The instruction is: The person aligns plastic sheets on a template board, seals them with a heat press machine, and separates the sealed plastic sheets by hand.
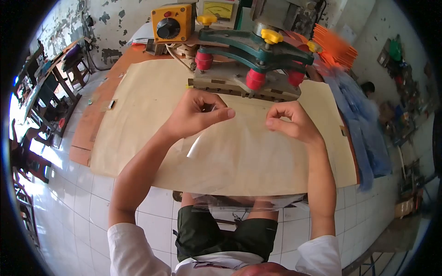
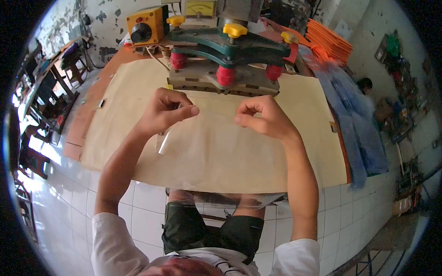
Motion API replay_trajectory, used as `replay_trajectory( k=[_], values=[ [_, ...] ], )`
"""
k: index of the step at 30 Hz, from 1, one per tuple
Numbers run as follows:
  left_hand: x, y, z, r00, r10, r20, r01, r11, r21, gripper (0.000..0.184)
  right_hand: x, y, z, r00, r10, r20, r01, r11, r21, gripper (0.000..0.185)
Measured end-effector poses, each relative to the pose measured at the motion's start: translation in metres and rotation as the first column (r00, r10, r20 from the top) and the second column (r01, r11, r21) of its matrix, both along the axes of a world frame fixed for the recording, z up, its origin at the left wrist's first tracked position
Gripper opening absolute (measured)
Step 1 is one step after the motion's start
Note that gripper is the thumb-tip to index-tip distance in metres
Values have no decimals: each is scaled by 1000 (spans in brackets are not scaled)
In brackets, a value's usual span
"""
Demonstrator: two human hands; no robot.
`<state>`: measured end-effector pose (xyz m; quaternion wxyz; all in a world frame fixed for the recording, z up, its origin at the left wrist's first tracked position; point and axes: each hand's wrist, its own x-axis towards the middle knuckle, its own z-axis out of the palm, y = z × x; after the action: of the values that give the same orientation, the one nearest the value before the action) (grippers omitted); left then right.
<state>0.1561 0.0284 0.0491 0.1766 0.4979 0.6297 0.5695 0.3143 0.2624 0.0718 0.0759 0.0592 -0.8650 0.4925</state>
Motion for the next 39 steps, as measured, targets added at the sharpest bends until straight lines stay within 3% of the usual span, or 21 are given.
replay_trajectory(
  k=[6, 9, 14, 19, 26, 29, 31, 32, 34, 39],
  values=[
    [-8, -4, 3, 996, 34, 84, -45, 991, 126, 20, 16, -19, 26, 997, -81, -14, 82, 994, 73, 14],
    [-10, -8, 5, 994, 7, 112, -37, 962, 269, 19, 26, -22, 35, 995, -104, 12, 102, 990, 93, 14],
    [-18, -13, 9, 992, 65, 108, -97, 939, 331, 19, 42, -18, 41, 992, -109, 59, 100, 986, 134, 14],
    [-22, -18, 14, 987, 140, 75, -157, 932, 327, 20, 59, -13, 36, 977, -156, 146, 147, 987, 66, 13],
    [-45, -26, 13, 970, 179, 164, -236, 847, 476, 20, 80, -4, 26, 962, -239, 134, 238, 971, 27, 15],
    [-45, -29, 18, 952, 185, 242, -286, 815, 503, 21, 85, -3, 29, 944, -328, 40, 327, 945, 20, 16],
    [-47, -30, 18, 956, 163, 245, -272, 810, 520, 21, 88, -2, 32, 890, -385, -243, 414, 907, 81, 17],
    [-49, -30, 17, 956, 144, 254, -263, 803, 535, 21, 88, -4, 35, 888, -388, -247, 418, 905, 79, 17],
    [-49, -29, 16, 959, 121, 256, -246, 803, 543, 21, 88, -9, 44, 784, -422, -456, 492, 870, 40, 20],
    [-47, -28, 15, 965, 89, 246, -216, 802, 556, 20, 92, -12, 64, 712, -414, -567, 525, 850, 38, 23]
  ],
)
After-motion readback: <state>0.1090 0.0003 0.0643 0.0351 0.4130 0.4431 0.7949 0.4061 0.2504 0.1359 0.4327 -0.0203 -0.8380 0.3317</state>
